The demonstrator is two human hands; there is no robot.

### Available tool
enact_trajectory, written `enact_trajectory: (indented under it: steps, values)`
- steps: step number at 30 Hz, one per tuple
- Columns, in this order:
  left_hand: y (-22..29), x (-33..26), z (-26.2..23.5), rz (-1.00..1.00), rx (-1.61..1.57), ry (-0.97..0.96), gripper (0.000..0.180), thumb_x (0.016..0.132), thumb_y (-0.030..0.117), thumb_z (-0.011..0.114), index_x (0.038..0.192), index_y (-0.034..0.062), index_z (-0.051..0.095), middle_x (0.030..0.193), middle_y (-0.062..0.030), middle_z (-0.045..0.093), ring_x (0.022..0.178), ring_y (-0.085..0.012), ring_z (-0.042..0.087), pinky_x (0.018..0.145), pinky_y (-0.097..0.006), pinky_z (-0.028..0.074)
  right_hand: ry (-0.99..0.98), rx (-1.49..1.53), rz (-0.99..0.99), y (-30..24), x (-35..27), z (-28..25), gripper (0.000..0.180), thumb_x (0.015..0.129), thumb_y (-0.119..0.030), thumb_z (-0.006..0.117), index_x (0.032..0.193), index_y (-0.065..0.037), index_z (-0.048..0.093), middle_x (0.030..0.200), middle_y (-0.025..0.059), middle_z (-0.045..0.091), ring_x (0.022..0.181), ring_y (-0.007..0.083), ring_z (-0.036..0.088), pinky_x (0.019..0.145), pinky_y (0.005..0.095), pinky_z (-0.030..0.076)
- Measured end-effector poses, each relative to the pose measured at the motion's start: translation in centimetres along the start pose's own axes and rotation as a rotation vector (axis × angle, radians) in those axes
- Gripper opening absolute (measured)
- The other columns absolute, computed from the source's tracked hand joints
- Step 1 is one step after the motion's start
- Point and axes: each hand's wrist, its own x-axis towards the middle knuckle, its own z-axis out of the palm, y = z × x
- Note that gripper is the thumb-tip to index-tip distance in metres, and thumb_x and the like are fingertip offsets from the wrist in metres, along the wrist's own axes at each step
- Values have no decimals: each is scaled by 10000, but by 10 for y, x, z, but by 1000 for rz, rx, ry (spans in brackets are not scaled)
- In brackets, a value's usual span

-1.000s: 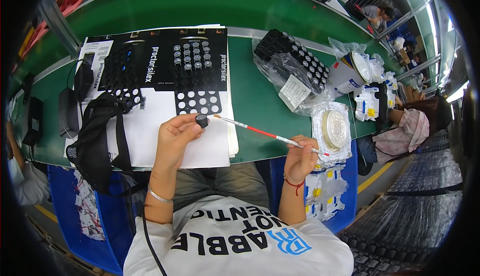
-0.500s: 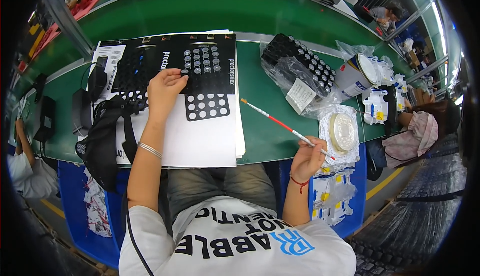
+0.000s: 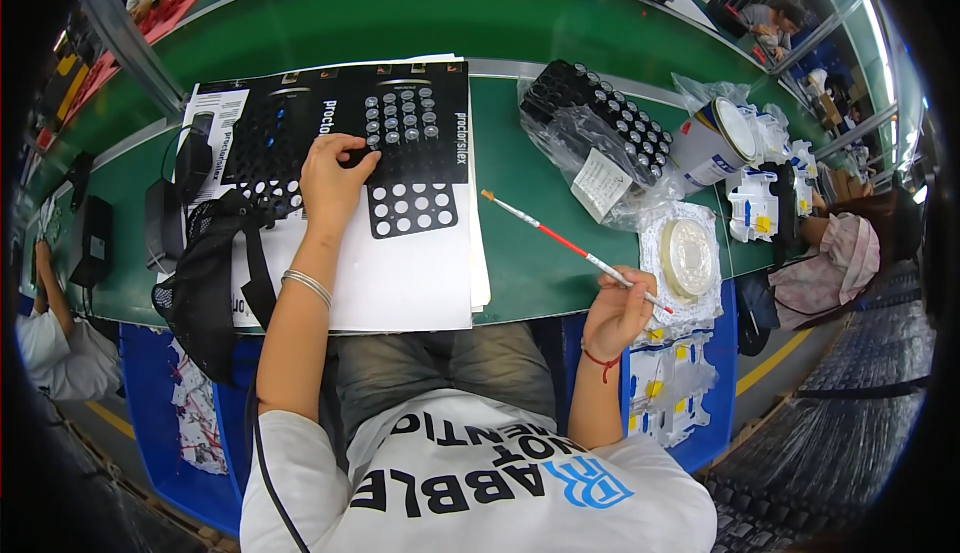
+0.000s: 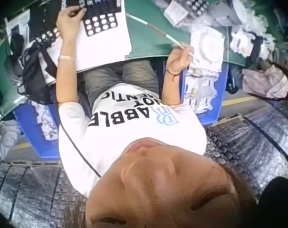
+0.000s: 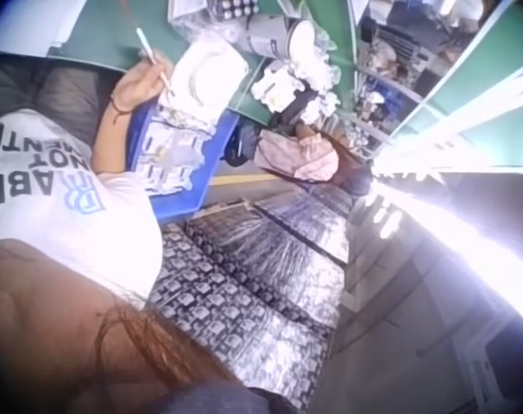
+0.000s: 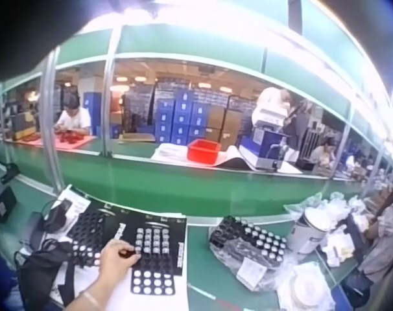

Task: Applying a liquid substance with a brush to small circular components at an industrial assembly station.

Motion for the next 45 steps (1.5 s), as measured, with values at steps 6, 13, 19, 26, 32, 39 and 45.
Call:
enact_trajectory:
  steps: [6, 13, 19, 26, 32, 39, 45]
  values:
    - [1, 3, -2, -93, 19, -38, 220, 657, 176, 705, 838, 61, 656, 888, -35, 595, 755, -153, 556, 693, -272, 462, 3, 4, -5, 0, 0, 0, 195, 914, -202, 414, 886, -29, 500, 810, 110, 529, 746, 162, 482, 678, 274, 383]
    - [1, 8, -4, -154, 12, -96, 262, 657, 169, 693, 887, 52, 646, 886, -58, 610, 755, -162, 550, 701, -276, 457, 19, 14, -7, 0, 0, 1, 200, 913, -209, 419, 881, -29, 498, 799, 111, 526, 736, 161, 480, 663, 272, 381]
    - [-12, 10, -6, -172, -123, -136, 305, 662, 150, 683, 939, 41, 612, 923, -80, 595, 777, -173, 561, 721, -281, 463, 19, 25, -7, -1, 1, 0, 198, 913, -208, 417, 881, -29, 496, 789, 109, 524, 724, 162, 479, 658, 269, 379]
    - [-2, 10, -2, -159, -33, -119, 289, 667, 164, 687, 908, 34, 594, 911, -73, 596, 763, -174, 564, 705, -281, 463, 14, 41, -17, -2, 1, 0, 198, 913, -201, 406, 882, -26, 493, 766, 105, 517, 706, 168, 472, 655, 274, 377]
    - [-11, 13, -1, -138, -30, -132, 300, 662, 170, 693, 913, 37, 595, 897, -64, 606, 763, -172, 564, 699, -282, 462, 6, 47, -23, -2, 2, -1, 192, 913, -192, 401, 885, -24, 490, 770, 109, 519, 717, 178, 480, 656, 278, 381]
    - [-6, 13, -1, -204, -64, -149, 298, 671, 175, 690, 927, 49, 600, 873, -54, 611, 704, -147, 562, 674, -264, 456, 15, 46, -24, -3, 2, 2, 189, 912, -191, 407, 882, -25, 492, 775, 103, 519, 719, 172, 486, 663, 273, 387]
    - [-9, 13, -1, -162, -36, -153, 244, 685, 183, 683, 884, 58, 622, 841, -36, 613, 662, -125, 548, 646, -250, 449, 17, 47, -23, -3, 1, 1, 196, 909, -202, 416, 875, -27, 498, 773, 100, 519, 721, 169, 485, 654, 272, 388]
